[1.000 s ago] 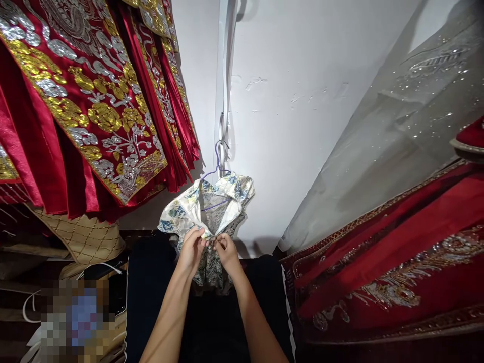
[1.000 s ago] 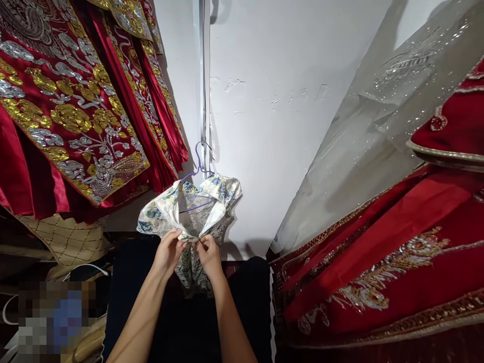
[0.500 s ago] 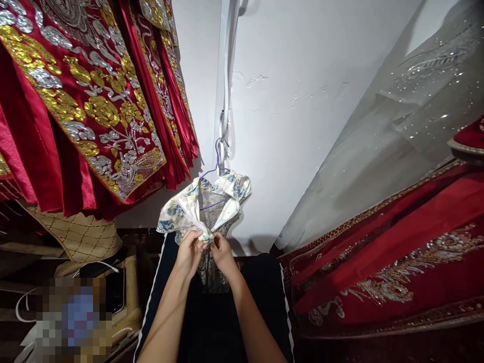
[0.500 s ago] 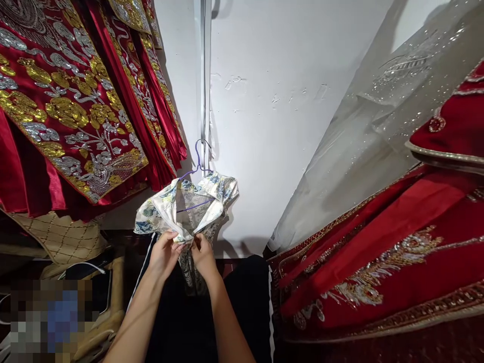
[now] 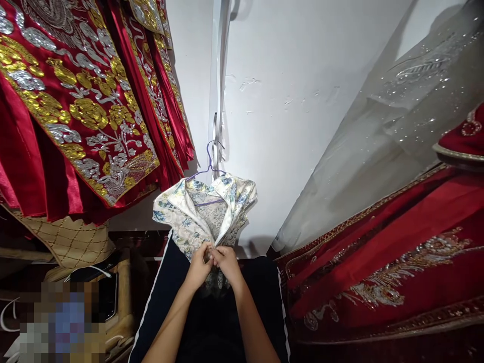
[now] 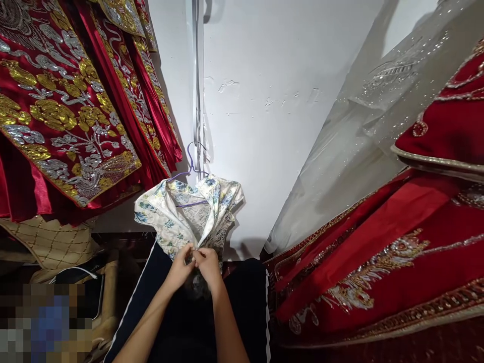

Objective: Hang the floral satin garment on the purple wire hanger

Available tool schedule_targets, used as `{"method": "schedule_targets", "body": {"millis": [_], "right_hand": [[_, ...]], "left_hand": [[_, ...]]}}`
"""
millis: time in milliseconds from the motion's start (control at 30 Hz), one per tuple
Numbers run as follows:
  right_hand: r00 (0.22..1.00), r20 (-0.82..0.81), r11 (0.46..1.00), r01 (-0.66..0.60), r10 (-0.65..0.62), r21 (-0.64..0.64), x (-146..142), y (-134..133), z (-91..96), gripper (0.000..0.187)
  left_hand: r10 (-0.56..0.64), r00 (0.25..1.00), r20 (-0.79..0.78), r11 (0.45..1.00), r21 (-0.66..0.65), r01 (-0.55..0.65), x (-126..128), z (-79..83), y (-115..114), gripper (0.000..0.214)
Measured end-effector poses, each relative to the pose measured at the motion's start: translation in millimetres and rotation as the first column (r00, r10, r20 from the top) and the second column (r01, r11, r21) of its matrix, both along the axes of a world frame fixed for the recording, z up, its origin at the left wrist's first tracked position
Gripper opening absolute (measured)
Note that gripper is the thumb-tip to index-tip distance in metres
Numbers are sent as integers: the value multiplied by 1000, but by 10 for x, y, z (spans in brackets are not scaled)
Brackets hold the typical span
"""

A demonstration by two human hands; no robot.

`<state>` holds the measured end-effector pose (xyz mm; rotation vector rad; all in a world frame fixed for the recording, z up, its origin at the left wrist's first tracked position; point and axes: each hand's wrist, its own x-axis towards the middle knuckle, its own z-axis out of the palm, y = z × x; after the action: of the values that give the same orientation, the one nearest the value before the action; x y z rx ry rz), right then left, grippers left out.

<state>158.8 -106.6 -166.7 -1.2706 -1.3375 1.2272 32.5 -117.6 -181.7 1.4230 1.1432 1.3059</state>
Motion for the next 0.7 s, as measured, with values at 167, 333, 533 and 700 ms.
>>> {"method": "schedule_targets", "body": {"millis": [167, 333, 533, 700], "right_hand": [[993, -89, 994, -82, 75, -76, -26, -52, 145, 28], [950, -307, 998, 37, -53, -58, -60, 242, 653, 24], [886, -463, 973, 106, 1, 205, -255, 517, 1689, 19], [932, -353, 963, 21, 78, 269, -338, 352, 1824, 22]], "left_hand": [[57, 991, -122, 996, 76, -47, 2, 19, -76, 11], [190, 968, -163, 980, 90, -177, -51, -106, -62, 18], [227, 964, -141, 974, 42, -223, -154, -127, 89, 16], [172, 985, -26, 985, 3, -172, -195, 218, 210, 11]]}}
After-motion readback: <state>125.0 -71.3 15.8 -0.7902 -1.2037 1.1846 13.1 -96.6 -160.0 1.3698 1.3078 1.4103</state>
